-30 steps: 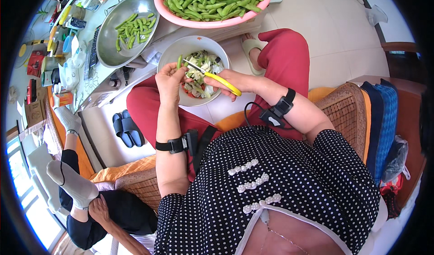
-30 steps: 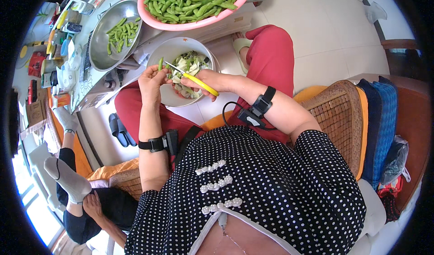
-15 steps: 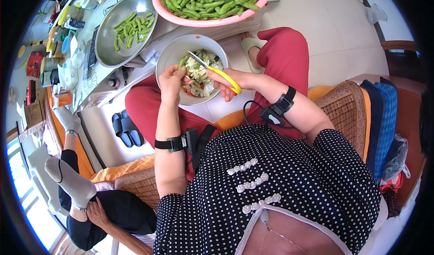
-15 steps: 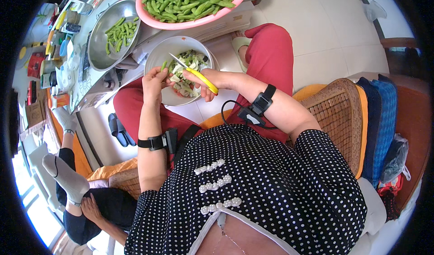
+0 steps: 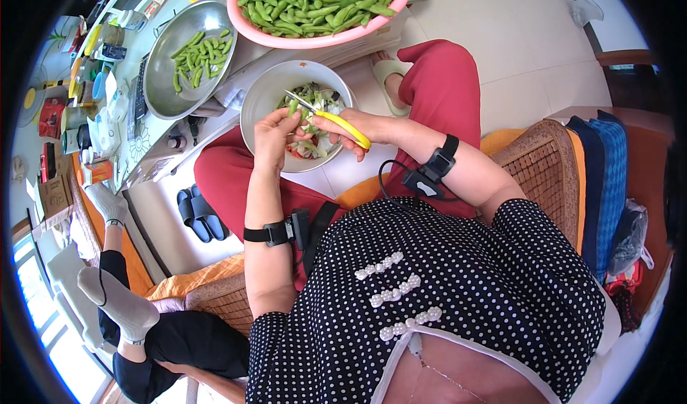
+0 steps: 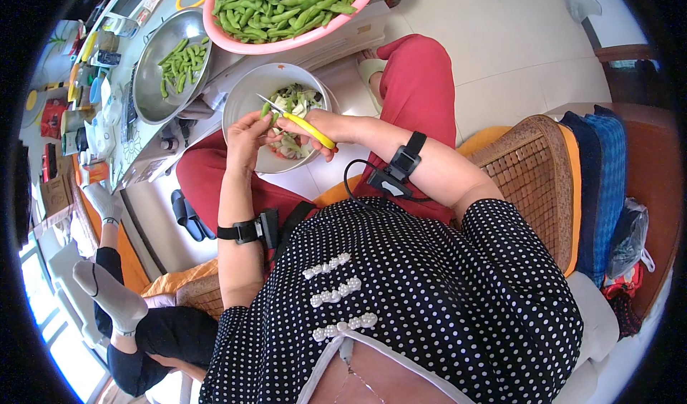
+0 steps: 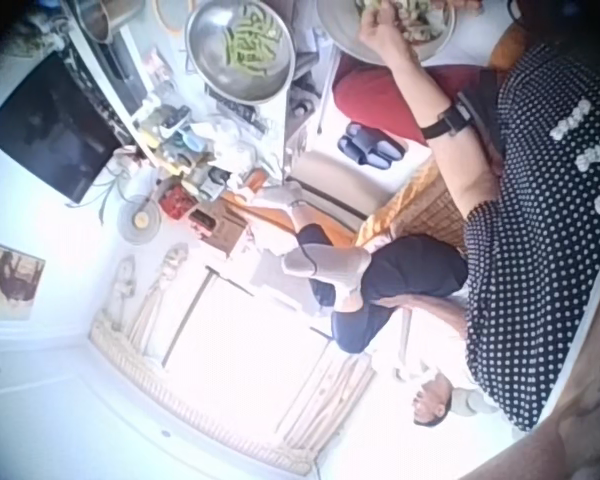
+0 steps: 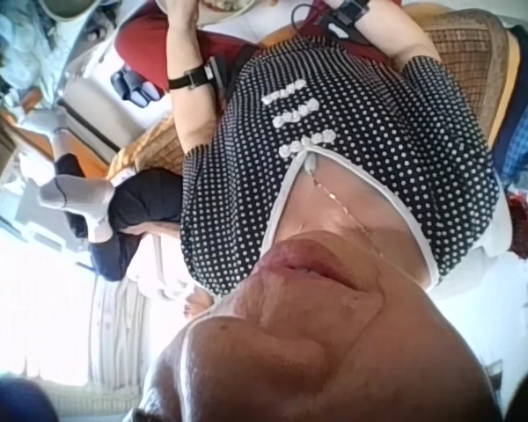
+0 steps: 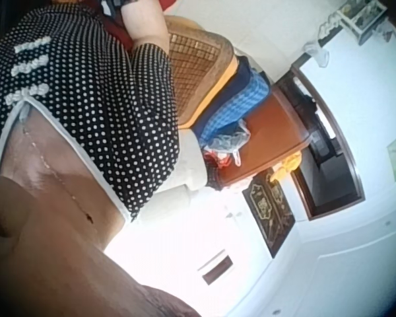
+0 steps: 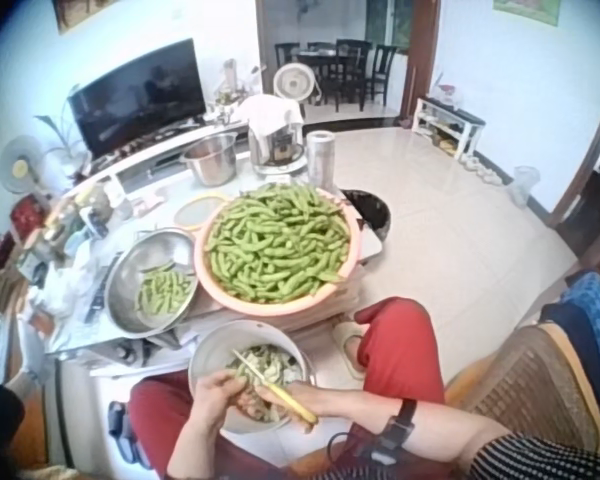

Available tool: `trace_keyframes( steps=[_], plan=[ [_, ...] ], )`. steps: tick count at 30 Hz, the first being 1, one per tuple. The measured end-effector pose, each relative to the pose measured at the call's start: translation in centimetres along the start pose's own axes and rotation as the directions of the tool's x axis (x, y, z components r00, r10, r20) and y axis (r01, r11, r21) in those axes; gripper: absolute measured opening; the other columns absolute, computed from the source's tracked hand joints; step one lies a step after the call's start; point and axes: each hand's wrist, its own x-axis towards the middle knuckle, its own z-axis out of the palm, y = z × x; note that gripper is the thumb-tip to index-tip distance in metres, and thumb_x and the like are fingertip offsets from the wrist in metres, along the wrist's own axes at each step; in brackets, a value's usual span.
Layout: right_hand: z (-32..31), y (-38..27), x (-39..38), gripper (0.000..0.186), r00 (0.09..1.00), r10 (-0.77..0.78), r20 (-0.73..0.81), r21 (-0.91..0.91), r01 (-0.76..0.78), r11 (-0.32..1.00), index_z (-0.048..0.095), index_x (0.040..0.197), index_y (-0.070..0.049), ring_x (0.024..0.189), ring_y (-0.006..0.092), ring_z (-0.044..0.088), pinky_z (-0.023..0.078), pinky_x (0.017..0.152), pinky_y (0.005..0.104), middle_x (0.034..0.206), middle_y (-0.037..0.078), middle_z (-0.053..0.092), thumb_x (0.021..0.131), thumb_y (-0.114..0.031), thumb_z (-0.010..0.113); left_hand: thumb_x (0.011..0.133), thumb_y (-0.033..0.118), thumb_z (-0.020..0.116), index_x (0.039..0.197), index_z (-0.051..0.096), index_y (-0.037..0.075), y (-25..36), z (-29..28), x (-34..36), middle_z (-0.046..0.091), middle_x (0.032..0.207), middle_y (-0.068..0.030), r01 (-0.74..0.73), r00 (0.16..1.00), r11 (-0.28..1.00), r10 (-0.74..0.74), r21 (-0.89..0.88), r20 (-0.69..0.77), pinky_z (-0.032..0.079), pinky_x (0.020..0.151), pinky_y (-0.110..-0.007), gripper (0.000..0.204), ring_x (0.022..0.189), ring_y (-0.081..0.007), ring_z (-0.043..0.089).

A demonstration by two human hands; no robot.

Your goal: The recorder is peeling and cutting green beans and other vegetables into a bowl using scissors.

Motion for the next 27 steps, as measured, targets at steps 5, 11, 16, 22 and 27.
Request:
trace_keyframes(
  steps=[5,11,16,22,27],
  plan=[
    [0.2,-0.3,0.1,0.075,0.986,0.073,-0.149,-0.307,-0.117,0.944,0.061,0.084,0.006,0.043,0.0206,0.057,0.047,0.038,0.0326,0.054,0.011,0.054,0.078,-0.068,0.050,0.084,0.005,0.061,0.094,0.063,-0.007,-0.2,-1.1,0.3,0.062,0.071,-0.0093,0.086,0.996,0.984,-0.082,0.158,-0.034,0.054,0.050,-0.023,0.016,0.052,-0.0088,0.054],
    [-0.1,1.0,0.5,0.079,0.947,-0.133,-0.294,-0.710,-0.123,0.693,0.064,0.076,0.006,0.060,0.0314,0.063,0.051,0.062,0.0378,0.066,0.020,0.062,0.075,-0.071,0.049,0.083,0.009,0.062,0.098,0.064,-0.003,7.6,-2.7,-0.4,0.063,0.079,-0.0073,-0.415,0.850,0.871,0.475,0.264,-0.229,0.049,0.053,-0.023,0.019,0.054,-0.0086,0.054],
    [0.0,1.3,1.2,0.080,0.954,-0.104,-0.281,-0.679,-0.121,0.725,0.063,0.075,0.008,0.056,0.0293,0.063,0.053,0.058,0.0369,0.067,0.020,0.062,0.074,-0.072,0.049,0.075,0.018,0.072,0.114,0.056,-0.004,15.9,-4.7,2.5,0.061,0.107,-0.0203,-0.249,0.320,-0.042,0.940,0.968,0.123,0.041,0.090,-0.039,0.048,0.100,-0.0332,0.057],
    [-0.1,0.7,0.5,0.079,0.953,-0.144,-0.265,-0.694,-0.085,0.715,0.065,0.085,0.006,0.079,0.0353,0.063,0.050,0.072,0.0411,0.082,0.023,0.064,0.073,-0.071,0.052,0.072,0.007,0.065,0.090,0.066,0.009,16.8,1.6,6.2,0.062,0.093,-0.0061,-0.442,0.459,-0.226,0.774,0.868,0.435,0.029,0.102,-0.054,0.018,0.095,-0.0259,0.055],
    [0.2,0.2,0.0,0.078,0.957,-0.115,-0.266,-0.694,-0.107,0.713,0.065,0.088,0.005,0.088,0.0373,0.062,0.049,0.077,0.0420,0.088,0.024,0.063,0.072,-0.071,0.054,0.064,0.002,0.063,0.093,0.067,0.012,16.1,3.3,9.5,0.059,0.095,-0.0039,-0.329,0.507,-0.410,0.683,0.851,0.526,0.023,0.106,-0.054,0.030,0.098,-0.0251,0.052]
  ],
)
